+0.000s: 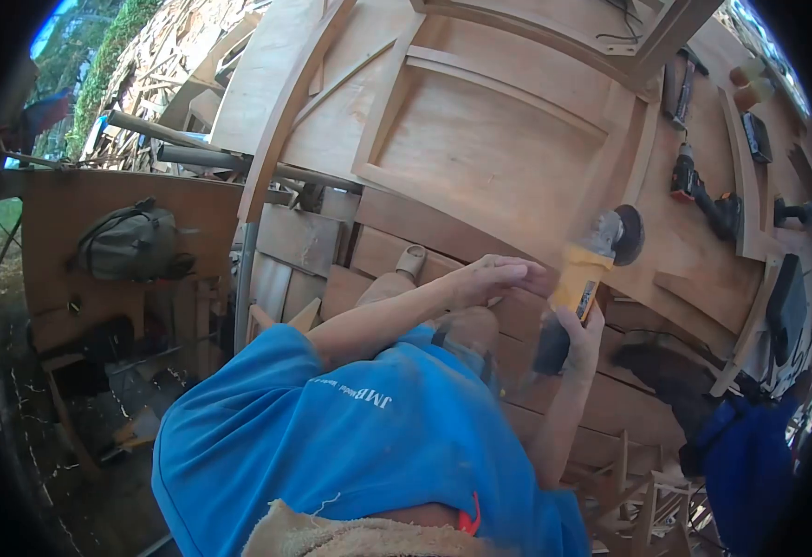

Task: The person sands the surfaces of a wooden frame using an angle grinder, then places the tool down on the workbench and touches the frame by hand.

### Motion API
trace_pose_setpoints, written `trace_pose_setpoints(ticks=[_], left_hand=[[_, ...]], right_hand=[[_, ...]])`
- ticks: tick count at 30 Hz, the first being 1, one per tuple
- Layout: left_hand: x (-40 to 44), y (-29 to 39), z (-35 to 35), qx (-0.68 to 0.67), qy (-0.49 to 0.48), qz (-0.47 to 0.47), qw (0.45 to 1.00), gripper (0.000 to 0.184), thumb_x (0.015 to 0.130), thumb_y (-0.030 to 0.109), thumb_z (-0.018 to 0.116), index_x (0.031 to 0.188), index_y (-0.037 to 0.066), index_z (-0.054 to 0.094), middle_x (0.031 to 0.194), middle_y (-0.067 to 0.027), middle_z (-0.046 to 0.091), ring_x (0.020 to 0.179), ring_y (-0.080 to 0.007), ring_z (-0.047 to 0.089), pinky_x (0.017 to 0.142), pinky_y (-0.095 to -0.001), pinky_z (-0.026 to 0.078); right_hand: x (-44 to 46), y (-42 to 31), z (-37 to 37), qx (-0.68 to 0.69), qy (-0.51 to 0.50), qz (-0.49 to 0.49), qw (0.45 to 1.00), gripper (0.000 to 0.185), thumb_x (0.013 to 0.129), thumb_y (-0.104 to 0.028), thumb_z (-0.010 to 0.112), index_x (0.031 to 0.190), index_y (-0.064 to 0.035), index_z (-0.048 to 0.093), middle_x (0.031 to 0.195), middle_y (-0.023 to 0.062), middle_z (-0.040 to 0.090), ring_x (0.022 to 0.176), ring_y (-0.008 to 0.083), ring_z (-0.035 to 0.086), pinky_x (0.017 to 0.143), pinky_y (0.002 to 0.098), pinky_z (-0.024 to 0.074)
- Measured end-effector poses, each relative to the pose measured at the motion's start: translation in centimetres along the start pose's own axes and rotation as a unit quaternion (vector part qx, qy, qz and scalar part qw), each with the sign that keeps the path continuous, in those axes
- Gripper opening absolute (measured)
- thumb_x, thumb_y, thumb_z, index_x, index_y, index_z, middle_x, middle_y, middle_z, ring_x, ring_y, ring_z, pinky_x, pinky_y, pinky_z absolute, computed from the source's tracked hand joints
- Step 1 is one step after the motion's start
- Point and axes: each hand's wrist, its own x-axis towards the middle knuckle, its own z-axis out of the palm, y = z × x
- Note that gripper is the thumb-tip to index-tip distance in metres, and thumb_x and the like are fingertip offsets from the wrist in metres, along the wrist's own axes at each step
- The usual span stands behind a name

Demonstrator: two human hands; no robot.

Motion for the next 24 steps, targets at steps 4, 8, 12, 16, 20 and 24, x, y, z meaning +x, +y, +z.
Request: trace_pose_setpoints(ticks=[4,8,12,16,20,24], left_hand=[[-0.1,-0.1,-0.9,-0.075,-0.118,-0.013,0.99,0.031,0.109,0.03,0.064,0.125,0.004,0.066,0.113,-0.011,0.074,0.105,-0.0161,0.072,0.096,-0.0343,0.059],[-4.2,3.4,-1.3,-0.015,0.015,0.011,1.0,0.034,0.108,0.03,0.067,0.127,0.002,0.067,0.113,-0.008,0.075,0.097,-0.012,0.071,0.091,-0.0303,0.058],[-7.7,5.0,-4.7,0.028,0.021,0.102,0.994,0.044,0.109,0.031,0.065,0.139,-0.001,0.063,0.124,-0.0083,0.073,0.106,-0.0126,0.069,0.096,-0.0322,0.057],[-9.0,5.2,-10.4,-0.003,-0.065,0.063,0.996,0.048,0.111,0.035,0.06,0.142,-0.001,0.061,0.131,-0.0092,0.071,0.12,-0.016,0.067,0.109,-0.0364,0.054],[-11.4,6.5,-11.2,-0.106,-0.075,0.027,0.991,0.052,0.112,0.044,0.057,0.139,0.0,0.062,0.124,-0.0081,0.072,0.106,-0.0144,0.069,0.091,-0.0313,0.055],[-13.0,6.8,-13.2,-0.133,-0.108,0.009,0.985,0.056,0.11,0.051,0.057,0.135,0.002,0.063,0.112,-0.0077,0.074,0.083,-0.0115,0.07,0.063,-0.0254,0.054]], right_hand=[[-0.6,1.8,4.7,0.103,-0.157,0.016,0.982,0.056,0.091,-0.033,0.08,0.127,0.0046,0.058,0.103,0.0155,0.07,0.076,0.0219,0.072,0.066,0.0336,0.0617],[-0.7,2.6,10.1,-0.069,-0.106,0.039,0.991,0.054,0.085,-0.022,0.086,0.126,0.0025,0.06,0.104,0.0128,0.072,0.084,0.0201,0.073,0.074,0.034,0.0616],[-1.0,6.0,18.3,-0.321,0.167,-0.049,0.931,0.056,0.079,-0.018,0.089,0.125,-0.0007,0.062,0.106,0.0088,0.073,0.098,0.019,0.073,0.085,0.0359,0.0591],[-1.9,6.6,23.9,-0.177,0.133,-0.062,0.973,0.053,0.078,-0.012,0.088,0.122,-0.0018,0.062,0.105,0.0074,0.074,0.094,0.0142,0.073,0.082,0.0313,0.0586],[-1.6,8.8,26.6,-0.108,0.103,-0.066,0.987,0.045,0.083,-0.005,0.086,0.121,-0.0007,0.063,0.097,0.0078,0.073,0.079,0.0163,0.074,0.073,0.0305,0.0623],[-2.0,9.3,28.9,0.014,0.057,0.005,0.998,0.048,0.083,-0.006,0.086,0.123,0.0005,0.061,0.094,0.0098,0.073,0.075,0.0189,0.074,0.072,0.0345,0.0644]])
